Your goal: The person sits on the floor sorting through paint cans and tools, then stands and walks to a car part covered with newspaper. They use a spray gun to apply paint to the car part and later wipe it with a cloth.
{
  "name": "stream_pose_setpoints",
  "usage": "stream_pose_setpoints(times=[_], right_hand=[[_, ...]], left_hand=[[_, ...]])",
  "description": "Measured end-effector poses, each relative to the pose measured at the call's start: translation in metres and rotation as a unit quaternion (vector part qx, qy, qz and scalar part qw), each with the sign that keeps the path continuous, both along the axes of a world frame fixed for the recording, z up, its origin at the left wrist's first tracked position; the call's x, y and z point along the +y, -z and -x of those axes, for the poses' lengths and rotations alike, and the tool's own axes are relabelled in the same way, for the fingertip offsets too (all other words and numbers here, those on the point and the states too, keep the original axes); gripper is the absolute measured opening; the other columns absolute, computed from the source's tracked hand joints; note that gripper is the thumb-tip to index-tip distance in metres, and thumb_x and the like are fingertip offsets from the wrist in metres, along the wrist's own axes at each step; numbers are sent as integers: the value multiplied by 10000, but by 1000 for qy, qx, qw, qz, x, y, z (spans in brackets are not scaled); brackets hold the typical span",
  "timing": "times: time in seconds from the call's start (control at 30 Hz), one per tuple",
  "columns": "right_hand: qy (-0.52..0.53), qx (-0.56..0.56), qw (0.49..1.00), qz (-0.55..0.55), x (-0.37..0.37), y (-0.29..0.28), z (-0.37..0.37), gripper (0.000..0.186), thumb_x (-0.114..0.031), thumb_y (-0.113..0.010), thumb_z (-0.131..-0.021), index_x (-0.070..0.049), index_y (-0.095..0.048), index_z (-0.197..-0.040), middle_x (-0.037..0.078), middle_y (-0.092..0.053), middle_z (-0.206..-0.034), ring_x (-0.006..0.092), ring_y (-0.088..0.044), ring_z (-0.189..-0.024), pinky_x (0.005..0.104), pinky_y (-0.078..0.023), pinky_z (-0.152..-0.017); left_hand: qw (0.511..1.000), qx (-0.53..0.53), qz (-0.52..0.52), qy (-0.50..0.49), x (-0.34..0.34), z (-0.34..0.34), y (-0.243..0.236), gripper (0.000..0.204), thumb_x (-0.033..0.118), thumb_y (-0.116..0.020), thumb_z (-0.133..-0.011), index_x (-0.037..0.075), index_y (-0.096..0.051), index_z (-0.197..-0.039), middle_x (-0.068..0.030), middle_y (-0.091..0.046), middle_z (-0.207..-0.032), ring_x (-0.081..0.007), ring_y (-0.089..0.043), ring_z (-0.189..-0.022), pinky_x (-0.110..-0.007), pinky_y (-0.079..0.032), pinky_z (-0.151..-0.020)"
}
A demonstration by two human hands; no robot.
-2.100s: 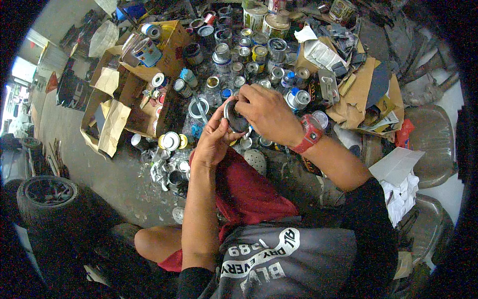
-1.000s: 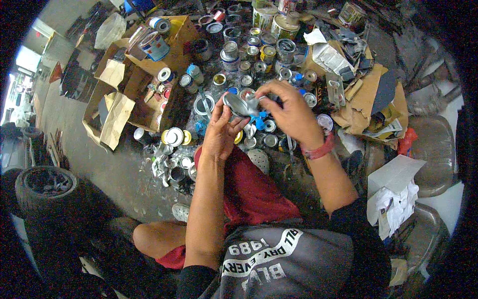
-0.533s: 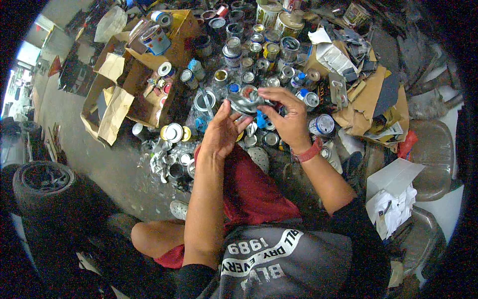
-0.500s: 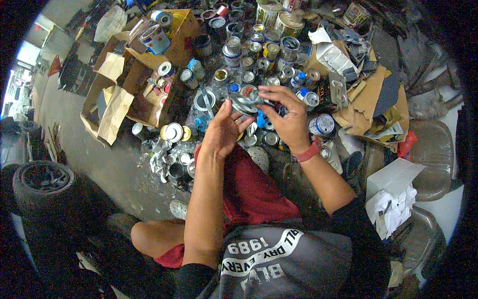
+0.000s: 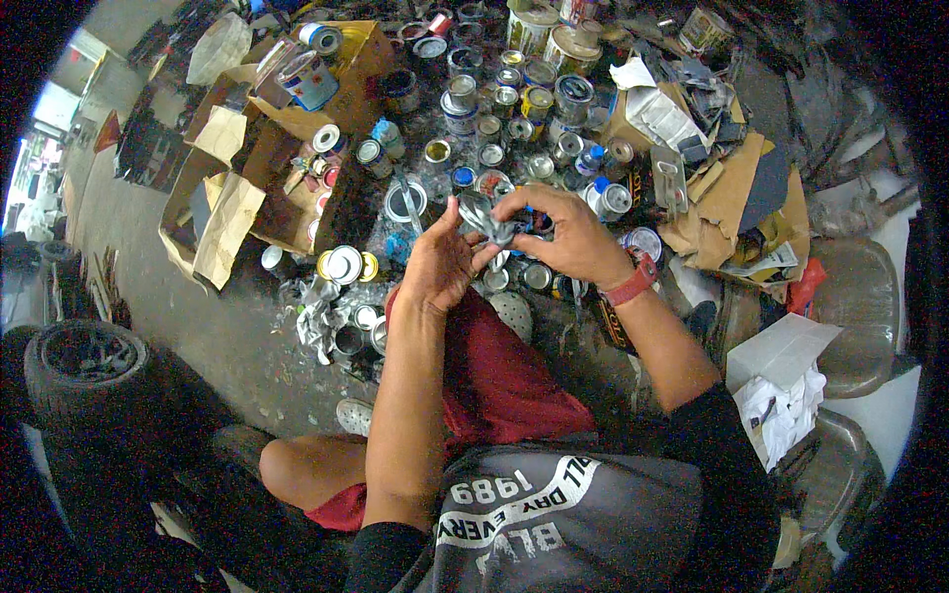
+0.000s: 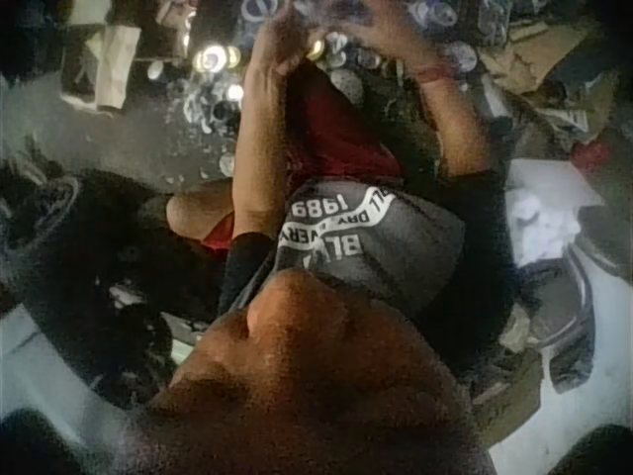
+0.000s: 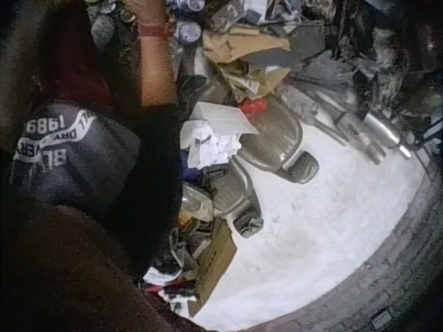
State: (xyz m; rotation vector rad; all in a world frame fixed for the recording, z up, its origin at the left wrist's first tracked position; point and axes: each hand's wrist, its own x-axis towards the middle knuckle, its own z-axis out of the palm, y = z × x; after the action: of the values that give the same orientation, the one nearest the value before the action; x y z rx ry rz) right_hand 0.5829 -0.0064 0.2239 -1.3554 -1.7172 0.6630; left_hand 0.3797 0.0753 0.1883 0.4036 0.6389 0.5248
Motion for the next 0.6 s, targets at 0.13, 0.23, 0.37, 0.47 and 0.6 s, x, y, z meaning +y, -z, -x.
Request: stream_pose_setpoints(times=[0.13,0.23,0.37,0.47,0.6], right_hand=[[4,-48,998,-29,-4,4,-1,303,-106,-825,-868,-74,-697,-1141,117,-736,-1203,356,-698,-1191,454,-534,-1050],[47,-32,998,-26,-5,7,15,302,-93,-818,-889,-54,-684,-1156,110,-733,-1150,315,-712,-1120,423,-542,-999],[106,-4,994,-20,-4,13,26,288,-115,-815,-944,-24,-664,-1172,89,-732,-1114,233,-714,-1078,378,-552,-960],[113,98,989,12,0,45,20,273,-159,-802,-992,-16,-657,-1174,69,-724,-1119,162,-687,-1093,327,-556,-934],[105,234,966,36,2,63,19,276,-187,-786,-1022,-13,-658,-1195,51,-726,-1123,101,-669,-1042,274,-553,-895]], left_hand=[[1000,0,14,27,4,1,8,513,458,-632,-1092,67,-534,-1410,-159,-654,-1274,-275,-701,-1066,-382,-640,-927],[997,-27,-60,30,-1,1,25,515,422,-638,-1098,113,-493,-1483,-155,-663,-1305,-264,-700,-1129,-399,-626,-995],[988,39,-149,4,-10,-7,26,569,351,-698,-1074,164,-439,-1545,-126,-639,-1355,-259,-675,-1205,-437,-607,-1042],[979,68,-189,-20,-14,-12,22,582,269,-691,-1083,192,-416,-1590,-88,-598,-1402,-238,-652,-1199,-400,-618,-961],[959,98,-262,-38,-17,-15,20,590,220,-711,-1070,203,-443,-1595,-84,-579,-1448,-240,-645,-1231,-382,-626,-948]])
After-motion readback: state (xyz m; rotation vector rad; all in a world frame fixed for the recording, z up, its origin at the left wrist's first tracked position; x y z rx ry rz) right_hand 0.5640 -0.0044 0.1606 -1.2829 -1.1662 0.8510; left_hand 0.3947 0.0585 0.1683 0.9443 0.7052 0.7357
